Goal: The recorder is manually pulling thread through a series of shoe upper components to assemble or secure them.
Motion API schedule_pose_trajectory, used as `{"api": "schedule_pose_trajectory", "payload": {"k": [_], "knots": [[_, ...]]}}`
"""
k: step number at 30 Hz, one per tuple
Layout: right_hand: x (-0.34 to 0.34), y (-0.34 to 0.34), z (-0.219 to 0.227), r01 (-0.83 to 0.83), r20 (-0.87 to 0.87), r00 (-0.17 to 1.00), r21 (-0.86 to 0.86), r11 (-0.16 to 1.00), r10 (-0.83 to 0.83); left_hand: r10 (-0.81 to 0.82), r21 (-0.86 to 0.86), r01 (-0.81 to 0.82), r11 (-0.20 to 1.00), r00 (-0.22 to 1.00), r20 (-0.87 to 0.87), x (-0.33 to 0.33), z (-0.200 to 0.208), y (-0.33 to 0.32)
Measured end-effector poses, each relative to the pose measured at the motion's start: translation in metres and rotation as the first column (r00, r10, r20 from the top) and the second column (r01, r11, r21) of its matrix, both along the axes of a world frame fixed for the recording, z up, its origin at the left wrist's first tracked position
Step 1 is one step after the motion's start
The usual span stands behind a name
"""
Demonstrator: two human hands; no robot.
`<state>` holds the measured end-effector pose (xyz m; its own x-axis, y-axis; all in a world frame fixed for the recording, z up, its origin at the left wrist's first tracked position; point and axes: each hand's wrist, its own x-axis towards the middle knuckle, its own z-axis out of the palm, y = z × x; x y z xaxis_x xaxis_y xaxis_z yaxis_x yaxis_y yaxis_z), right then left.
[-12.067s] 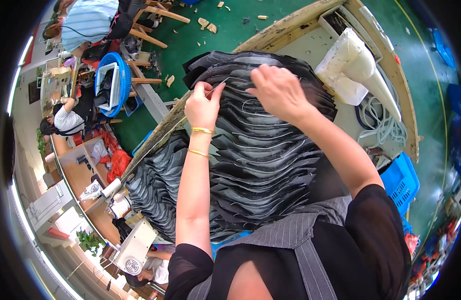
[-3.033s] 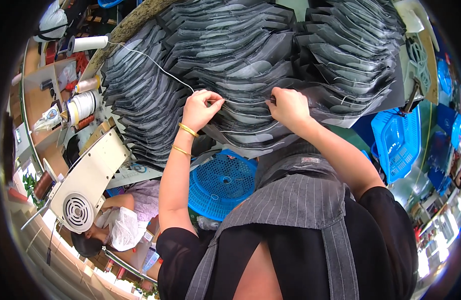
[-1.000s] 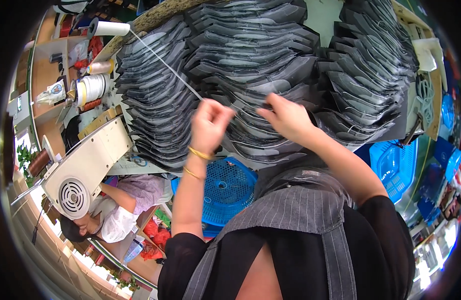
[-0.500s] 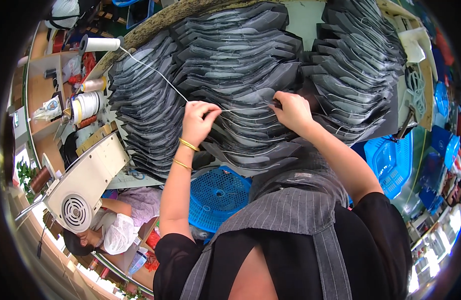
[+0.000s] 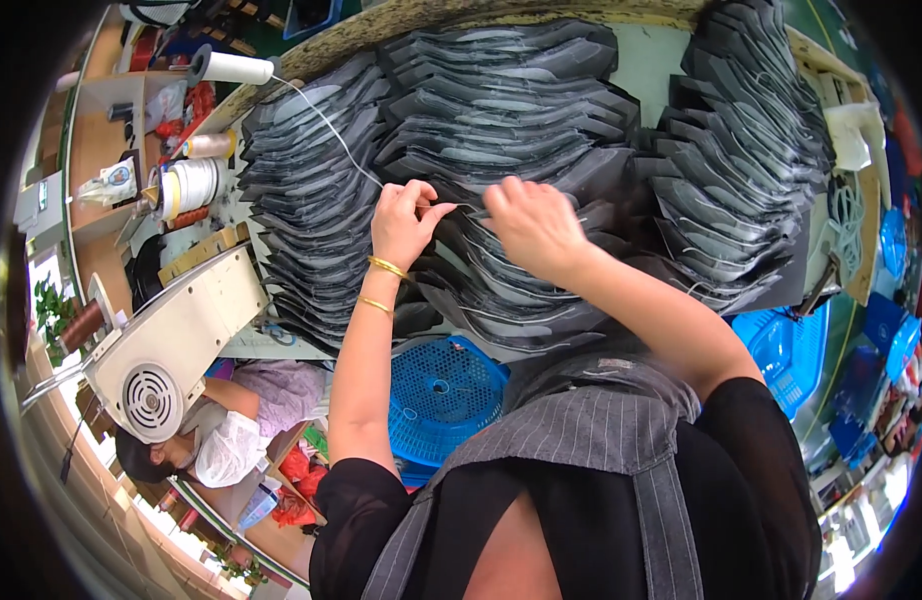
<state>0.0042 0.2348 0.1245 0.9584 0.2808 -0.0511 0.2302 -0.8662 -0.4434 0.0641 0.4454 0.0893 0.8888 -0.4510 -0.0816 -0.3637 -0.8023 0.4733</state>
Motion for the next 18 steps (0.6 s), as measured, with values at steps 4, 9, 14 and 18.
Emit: {"api": "schedule_pose_trajectory", "payload": {"k": [4, 9, 14, 18], "knots": [[0.019, 0.044, -0.021, -0.168, 0.029, 0.983, -0.229, 0.959, 0.179, 0.054, -0.317, -0.055, 0.947, 0.998, -0.011, -0.003, 0.008, 0.010], [-0.011, -0.034, -0.001, 0.320, -0.472, 0.871, 0.339, 0.885, -0.134, 0.169, -0.660, -0.537, 0.526, 0.826, -0.538, -0.069, 0.042, -0.035], [-0.047, -0.072, 0.016, 0.541, -0.743, 0.661, 0.571, 0.618, 0.106, -0.157, -0.577, -0.724, 0.378, 0.564, -0.811, -0.120, 0.018, -0.096], [-0.029, -0.083, 0.009, 0.432, -0.598, 0.801, 0.562, 0.705, -0.014, -0.035, -0.609, -0.632, 0.480, 0.680, -0.732, -0.089, 0.018, -0.091]]}}
